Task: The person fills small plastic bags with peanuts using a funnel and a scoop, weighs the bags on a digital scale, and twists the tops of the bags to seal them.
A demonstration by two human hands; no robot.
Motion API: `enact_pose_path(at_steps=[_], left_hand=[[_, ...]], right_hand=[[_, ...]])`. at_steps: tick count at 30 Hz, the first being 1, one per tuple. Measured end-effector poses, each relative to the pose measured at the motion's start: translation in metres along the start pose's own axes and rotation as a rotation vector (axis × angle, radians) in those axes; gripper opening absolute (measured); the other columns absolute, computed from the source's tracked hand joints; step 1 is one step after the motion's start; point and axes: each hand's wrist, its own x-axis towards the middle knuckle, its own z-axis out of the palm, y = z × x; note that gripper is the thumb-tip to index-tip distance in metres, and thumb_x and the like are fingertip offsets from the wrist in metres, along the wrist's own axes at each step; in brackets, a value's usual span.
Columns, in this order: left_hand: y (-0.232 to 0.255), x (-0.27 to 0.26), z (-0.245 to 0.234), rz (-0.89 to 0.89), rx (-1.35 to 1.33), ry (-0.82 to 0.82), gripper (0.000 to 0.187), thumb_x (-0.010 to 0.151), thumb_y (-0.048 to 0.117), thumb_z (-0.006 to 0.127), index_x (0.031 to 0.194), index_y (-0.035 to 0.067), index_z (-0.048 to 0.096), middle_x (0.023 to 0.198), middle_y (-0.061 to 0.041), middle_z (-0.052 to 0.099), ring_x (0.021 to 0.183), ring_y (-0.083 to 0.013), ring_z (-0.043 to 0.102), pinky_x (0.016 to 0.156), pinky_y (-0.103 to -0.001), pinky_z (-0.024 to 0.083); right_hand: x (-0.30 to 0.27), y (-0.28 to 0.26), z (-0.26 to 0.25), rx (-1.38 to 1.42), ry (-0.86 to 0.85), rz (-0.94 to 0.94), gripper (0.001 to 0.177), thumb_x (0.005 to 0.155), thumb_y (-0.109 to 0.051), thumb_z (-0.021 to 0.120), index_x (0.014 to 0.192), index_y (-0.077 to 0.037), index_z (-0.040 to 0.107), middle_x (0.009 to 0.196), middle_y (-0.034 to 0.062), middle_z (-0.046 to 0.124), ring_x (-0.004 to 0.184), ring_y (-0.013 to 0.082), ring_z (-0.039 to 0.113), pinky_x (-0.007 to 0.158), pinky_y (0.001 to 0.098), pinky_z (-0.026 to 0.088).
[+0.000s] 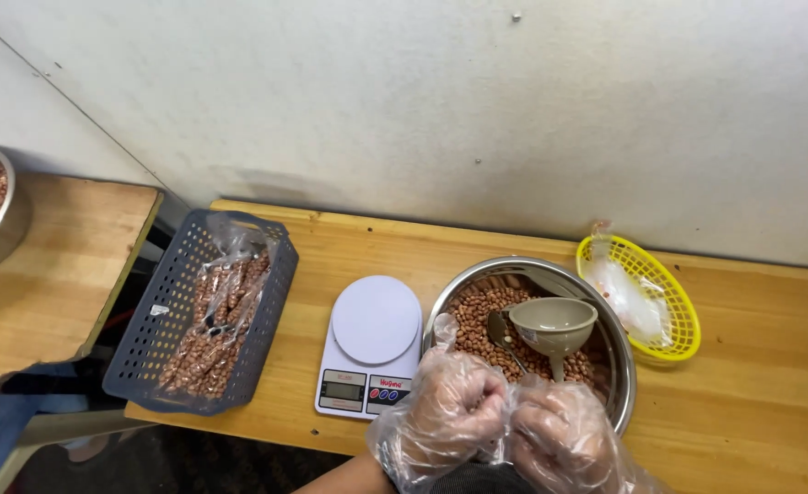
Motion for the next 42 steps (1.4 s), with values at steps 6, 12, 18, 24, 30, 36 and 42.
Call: enact_pose_path(at_steps=[6,12,18,24,30,36,42], left_hand=[[-0.013,-0.003,0.001,-0.105,-0.048,-0.057,0.026,0.097,0.016,0.056,0.079,0.012,0.075,0.074,-0.001,0.077,0.079,-0.0205,0.080,0.130,-0.061,0.004],[-0.021,-0.004,-0.001,0.026,0.089,-0.098,0.011,0.092,0.019,0.071,0.099,0.019,0.079,0.087,-0.001,0.081,0.083,-0.0179,0.080,0.106,-0.048,0.047],[-0.035,-0.013,0.003,0.185,0.364,-0.054,0.004,0.092,0.030,0.077,0.095,0.032,0.078,0.083,0.007,0.079,0.093,-0.0216,0.077,0.114,-0.068,0.025],[-0.022,0.004,0.016,-0.022,0.013,-0.093,0.033,0.097,0.020,0.050,0.071,0.011,0.068,0.068,-0.002,0.073,0.068,-0.0179,0.074,0.125,-0.063,0.012],[-0.063,-0.031,0.046,-0.731,-0.900,0.180,0.010,0.088,0.003,0.070,0.078,0.006,0.068,0.081,-0.005,0.066,0.071,-0.0161,0.063,0.068,-0.030,0.056],[-0.057,-0.025,0.037,-0.881,-0.743,0.026,0.016,0.084,-0.005,0.068,0.073,0.007,0.072,0.076,-0.004,0.068,0.074,-0.0152,0.064,0.068,-0.027,0.058],[-0.048,-0.013,0.022,-0.903,-0.976,-0.119,0.018,0.091,0.013,0.076,0.077,0.003,0.069,0.076,-0.005,0.064,0.070,-0.0165,0.061,0.063,-0.028,0.052]], right_hand=[[-0.021,0.016,0.021,0.164,0.172,-0.008,0.013,0.087,0.004,0.061,0.099,0.003,0.067,0.084,0.0092,0.077,0.072,0.0201,0.081,0.067,0.0284,0.071],[-0.035,0.016,0.024,-0.186,0.323,-0.038,0.025,0.089,-0.002,0.068,0.112,0.004,0.060,0.101,0.0135,0.075,0.088,0.0320,0.079,0.078,0.0463,0.067],[-0.031,0.020,0.018,-0.135,0.350,0.042,0.017,0.088,-0.001,0.068,0.105,0.001,0.069,0.102,0.0137,0.078,0.093,0.0283,0.081,0.083,0.0390,0.069],[0.009,0.007,0.009,0.034,0.234,-0.003,0.002,0.088,0.003,0.063,0.089,0.003,0.064,0.068,0.0070,0.065,0.053,0.0200,0.063,0.050,0.0327,0.056],[-0.021,0.025,0.025,0.250,0.312,0.022,0.016,0.093,0.000,0.053,0.081,-0.005,0.062,0.061,-0.0008,0.059,0.045,0.0113,0.053,0.041,0.0284,0.049],[0.007,0.012,-0.001,-0.091,0.218,-0.009,0.041,0.086,0.017,0.070,0.122,-0.001,0.064,0.078,0.0047,0.064,0.063,0.0156,0.066,0.048,0.0223,0.056],[0.003,0.028,0.001,-0.430,0.038,-0.136,0.011,0.095,-0.008,0.062,0.101,-0.002,0.069,0.078,0.0081,0.063,0.058,0.0224,0.057,0.053,0.0373,0.045]])
